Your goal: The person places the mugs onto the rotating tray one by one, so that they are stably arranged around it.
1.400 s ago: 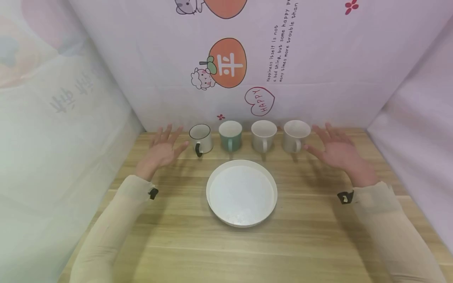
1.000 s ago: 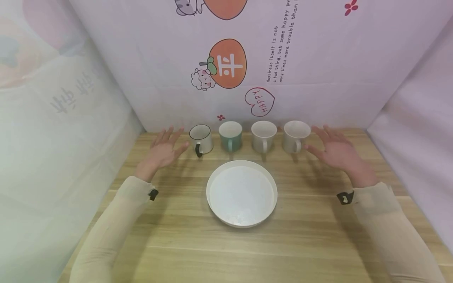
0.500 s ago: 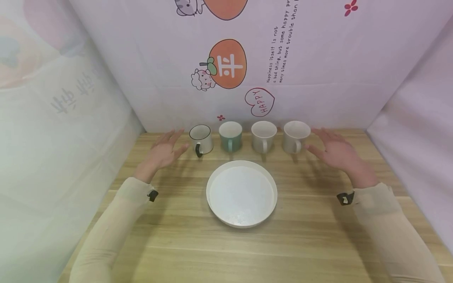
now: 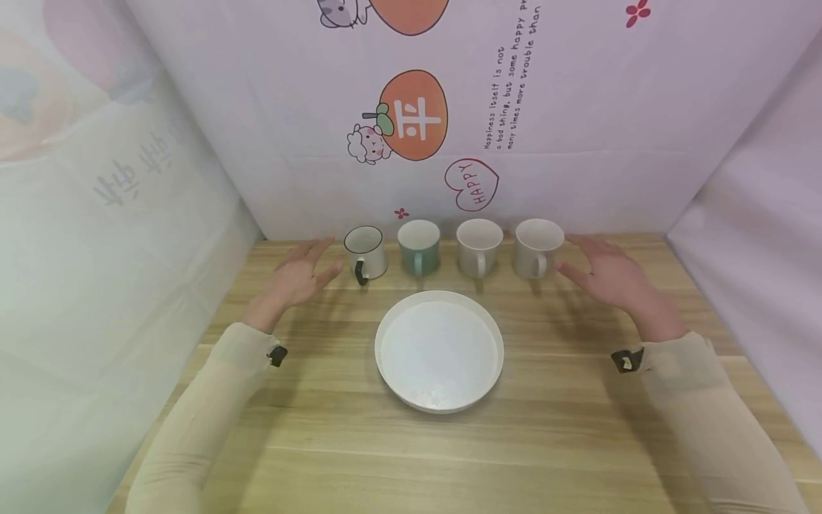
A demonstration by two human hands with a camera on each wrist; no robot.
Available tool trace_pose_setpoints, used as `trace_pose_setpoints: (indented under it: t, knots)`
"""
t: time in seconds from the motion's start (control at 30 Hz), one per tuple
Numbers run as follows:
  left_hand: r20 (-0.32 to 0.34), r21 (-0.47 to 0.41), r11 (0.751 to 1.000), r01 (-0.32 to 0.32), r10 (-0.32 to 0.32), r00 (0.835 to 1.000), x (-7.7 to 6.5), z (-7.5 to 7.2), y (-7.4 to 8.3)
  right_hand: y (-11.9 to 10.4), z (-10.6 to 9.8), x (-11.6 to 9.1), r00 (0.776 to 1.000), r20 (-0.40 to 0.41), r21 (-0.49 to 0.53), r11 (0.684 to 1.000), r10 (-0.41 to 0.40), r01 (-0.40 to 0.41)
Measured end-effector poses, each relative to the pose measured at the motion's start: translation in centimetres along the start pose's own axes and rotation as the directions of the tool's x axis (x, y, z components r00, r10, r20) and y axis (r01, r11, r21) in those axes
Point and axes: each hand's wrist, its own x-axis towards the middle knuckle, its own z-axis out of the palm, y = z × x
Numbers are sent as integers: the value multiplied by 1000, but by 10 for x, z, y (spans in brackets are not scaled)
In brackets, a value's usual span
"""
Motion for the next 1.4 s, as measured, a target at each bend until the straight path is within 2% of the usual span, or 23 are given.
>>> trace_pose_setpoints:
  t: [0.23, 0.47, 1.03, 1.4]
  knots:
    - [12, -11, 1000, -4, 4, 1000, -2, 1, 0, 0, 0, 0, 1000, 7, 11, 1000, 12, -12]
    - [-5, -35, 998, -52, 52, 999, -3, 1, -1, -2, 0, 0, 1000, 17, 24, 1000, 17, -17]
    - [26, -56, 997, -43, 45, 999, -8, 2, 3, -3, 1, 1, 998, 29, 55, 997, 53, -55]
    - [-10, -97, 992, -86, 86, 996, -8, 6, 0, -5, 1, 2, 997, 27, 91, 993, 69, -71]
